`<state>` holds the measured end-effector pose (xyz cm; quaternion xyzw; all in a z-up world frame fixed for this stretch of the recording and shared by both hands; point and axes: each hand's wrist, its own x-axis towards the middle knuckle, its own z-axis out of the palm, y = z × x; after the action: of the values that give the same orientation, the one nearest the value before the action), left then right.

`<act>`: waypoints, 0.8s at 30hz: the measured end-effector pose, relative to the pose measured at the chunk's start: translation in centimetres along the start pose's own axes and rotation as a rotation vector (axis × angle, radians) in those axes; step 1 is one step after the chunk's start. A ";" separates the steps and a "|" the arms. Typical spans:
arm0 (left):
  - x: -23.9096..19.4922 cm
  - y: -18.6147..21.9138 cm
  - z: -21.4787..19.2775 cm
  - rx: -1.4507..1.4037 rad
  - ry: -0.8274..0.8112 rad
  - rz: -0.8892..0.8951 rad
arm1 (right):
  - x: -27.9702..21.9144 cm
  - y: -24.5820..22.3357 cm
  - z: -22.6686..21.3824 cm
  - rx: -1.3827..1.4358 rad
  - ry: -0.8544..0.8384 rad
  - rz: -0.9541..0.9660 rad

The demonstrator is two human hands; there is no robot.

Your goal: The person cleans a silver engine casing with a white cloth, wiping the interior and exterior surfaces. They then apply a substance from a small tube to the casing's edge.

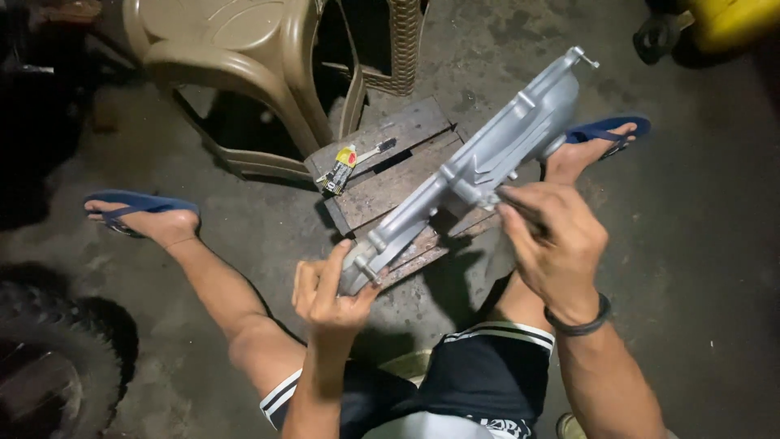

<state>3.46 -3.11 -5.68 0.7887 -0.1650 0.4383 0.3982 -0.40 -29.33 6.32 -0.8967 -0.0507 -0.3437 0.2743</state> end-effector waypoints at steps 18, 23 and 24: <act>0.1 2.4 -2.2 0.100 -0.352 -0.126 | 2.9 -2.9 2.0 -0.534 -0.201 -0.323; 0.2 2.6 -2.1 0.109 -0.327 -0.083 | 2.9 -2.8 0.7 -0.443 -0.360 -0.306; 0.0 2.5 -2.0 0.104 -0.320 -0.074 | 2.8 -2.9 0.4 -0.414 -0.408 -0.310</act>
<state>0.79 -3.10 -3.92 0.8735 -0.1742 0.3004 0.3412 1.15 -26.96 9.14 -0.9654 -0.1695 -0.1976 0.0148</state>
